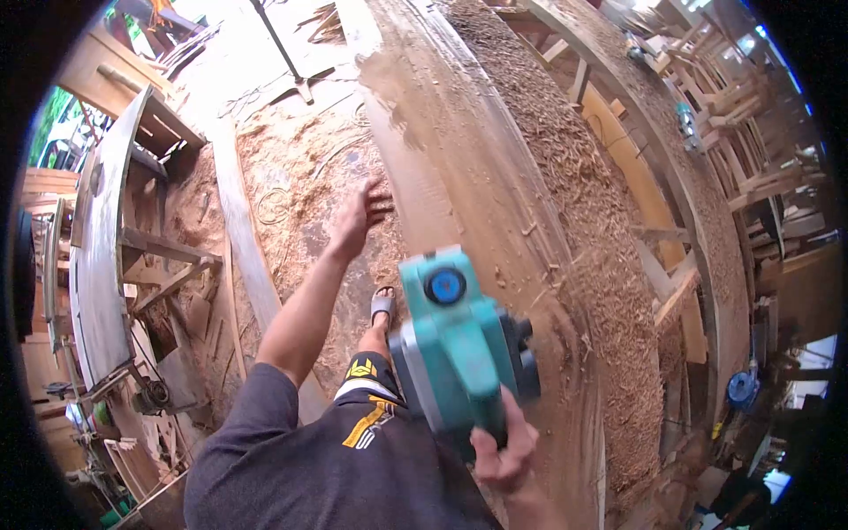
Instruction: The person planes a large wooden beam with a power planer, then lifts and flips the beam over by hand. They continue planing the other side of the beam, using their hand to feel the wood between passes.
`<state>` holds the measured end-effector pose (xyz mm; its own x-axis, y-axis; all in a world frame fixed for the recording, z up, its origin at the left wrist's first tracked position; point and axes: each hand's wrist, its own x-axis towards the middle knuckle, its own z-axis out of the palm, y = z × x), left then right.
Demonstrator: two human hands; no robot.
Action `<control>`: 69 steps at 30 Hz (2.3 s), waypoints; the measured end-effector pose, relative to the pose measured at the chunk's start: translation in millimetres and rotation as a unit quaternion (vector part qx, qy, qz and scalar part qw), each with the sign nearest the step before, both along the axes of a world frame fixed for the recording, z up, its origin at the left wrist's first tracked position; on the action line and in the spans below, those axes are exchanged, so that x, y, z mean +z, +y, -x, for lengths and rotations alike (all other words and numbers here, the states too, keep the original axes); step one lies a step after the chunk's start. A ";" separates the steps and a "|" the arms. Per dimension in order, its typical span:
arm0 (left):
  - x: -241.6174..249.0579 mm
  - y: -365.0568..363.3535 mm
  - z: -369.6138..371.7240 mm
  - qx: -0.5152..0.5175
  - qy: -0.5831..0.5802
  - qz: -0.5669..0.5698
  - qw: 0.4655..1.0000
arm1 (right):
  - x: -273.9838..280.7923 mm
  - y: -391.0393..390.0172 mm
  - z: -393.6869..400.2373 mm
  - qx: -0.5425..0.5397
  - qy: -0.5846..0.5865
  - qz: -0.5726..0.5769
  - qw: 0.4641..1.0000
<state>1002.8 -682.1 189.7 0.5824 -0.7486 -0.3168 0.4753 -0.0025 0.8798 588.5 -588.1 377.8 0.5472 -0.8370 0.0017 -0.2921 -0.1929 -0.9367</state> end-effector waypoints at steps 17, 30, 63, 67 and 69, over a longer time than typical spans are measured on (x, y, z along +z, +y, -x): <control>-155.6 136.0 -23.5 0.077 -0.054 -0.249 0.964 | -6.3 -300.6 -458.2 0.048 -0.075 0.097 0.991; 175.9 53.9 102.8 -0.399 -0.457 0.148 0.781 | 19.4 9.9 4.5 -0.018 0.043 -0.046 0.998; 57.9 -42.7 -232.8 0.123 -0.155 -0.061 0.978 | -9.7 -380.4 -593.6 0.060 -0.093 0.073 0.991; 76.2 -99.6 -283.2 0.149 -0.107 -0.044 0.982 | -2.3 -361.0 -565.7 0.087 -0.116 0.032 0.989; 83.4 -127.4 -292.7 0.124 -0.107 -0.060 0.985 | 9.4 -319.8 -511.4 0.076 -0.120 0.005 0.990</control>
